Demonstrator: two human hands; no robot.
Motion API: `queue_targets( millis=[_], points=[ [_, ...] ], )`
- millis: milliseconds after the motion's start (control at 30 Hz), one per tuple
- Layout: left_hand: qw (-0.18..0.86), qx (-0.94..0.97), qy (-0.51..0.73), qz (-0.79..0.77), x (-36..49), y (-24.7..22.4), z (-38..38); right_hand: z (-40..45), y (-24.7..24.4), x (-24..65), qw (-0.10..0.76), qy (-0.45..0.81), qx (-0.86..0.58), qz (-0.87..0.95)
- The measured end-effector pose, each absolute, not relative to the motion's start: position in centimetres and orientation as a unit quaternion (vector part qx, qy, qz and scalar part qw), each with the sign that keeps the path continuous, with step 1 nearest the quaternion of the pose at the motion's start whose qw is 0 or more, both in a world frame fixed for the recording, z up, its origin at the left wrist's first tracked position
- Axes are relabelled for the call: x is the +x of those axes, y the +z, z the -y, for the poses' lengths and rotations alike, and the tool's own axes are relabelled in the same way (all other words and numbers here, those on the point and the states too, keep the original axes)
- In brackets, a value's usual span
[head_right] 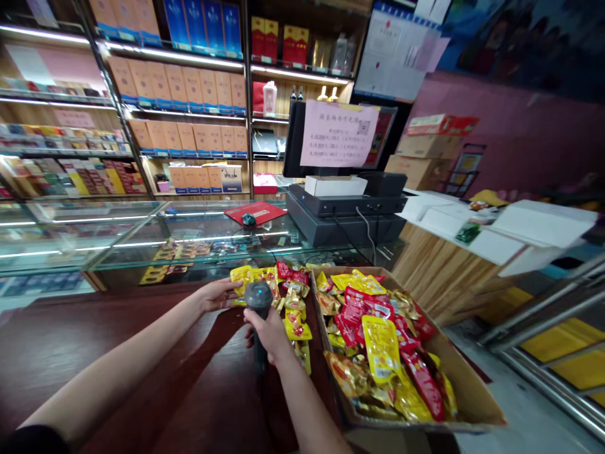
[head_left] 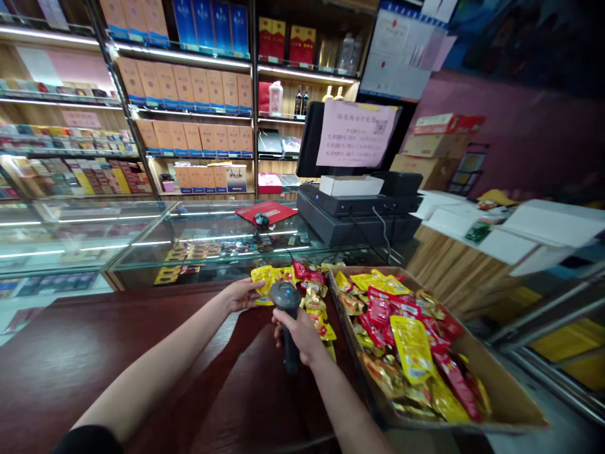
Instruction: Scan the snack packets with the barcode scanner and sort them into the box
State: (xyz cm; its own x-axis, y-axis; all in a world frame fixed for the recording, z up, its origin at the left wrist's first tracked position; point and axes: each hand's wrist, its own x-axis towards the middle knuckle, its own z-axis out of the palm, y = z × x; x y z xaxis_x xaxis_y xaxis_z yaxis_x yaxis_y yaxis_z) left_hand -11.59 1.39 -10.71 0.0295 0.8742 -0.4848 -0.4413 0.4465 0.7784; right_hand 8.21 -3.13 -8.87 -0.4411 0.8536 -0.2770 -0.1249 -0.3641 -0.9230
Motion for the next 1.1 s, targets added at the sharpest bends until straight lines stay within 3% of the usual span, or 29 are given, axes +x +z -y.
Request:
queue_targets(
  millis=[300,833,1100],
  points=[
    [0.629,0.244,0.477,-0.564,-10.9,-9.2,-3.8,4.0,-11.6,7.3,0.299,0.676,-0.442,0.508],
    [0.634,0.267,0.472,-0.551,-11.0,-9.3,-3.6,4.4,-11.0,7.4,0.302,0.678,-0.451,0.496],
    [0.673,0.271,0.419,-0.546,-11.2,-9.5,-1.3,2.3,-9.9,8.5,0.448,0.639,-0.449,0.436]
  ],
)
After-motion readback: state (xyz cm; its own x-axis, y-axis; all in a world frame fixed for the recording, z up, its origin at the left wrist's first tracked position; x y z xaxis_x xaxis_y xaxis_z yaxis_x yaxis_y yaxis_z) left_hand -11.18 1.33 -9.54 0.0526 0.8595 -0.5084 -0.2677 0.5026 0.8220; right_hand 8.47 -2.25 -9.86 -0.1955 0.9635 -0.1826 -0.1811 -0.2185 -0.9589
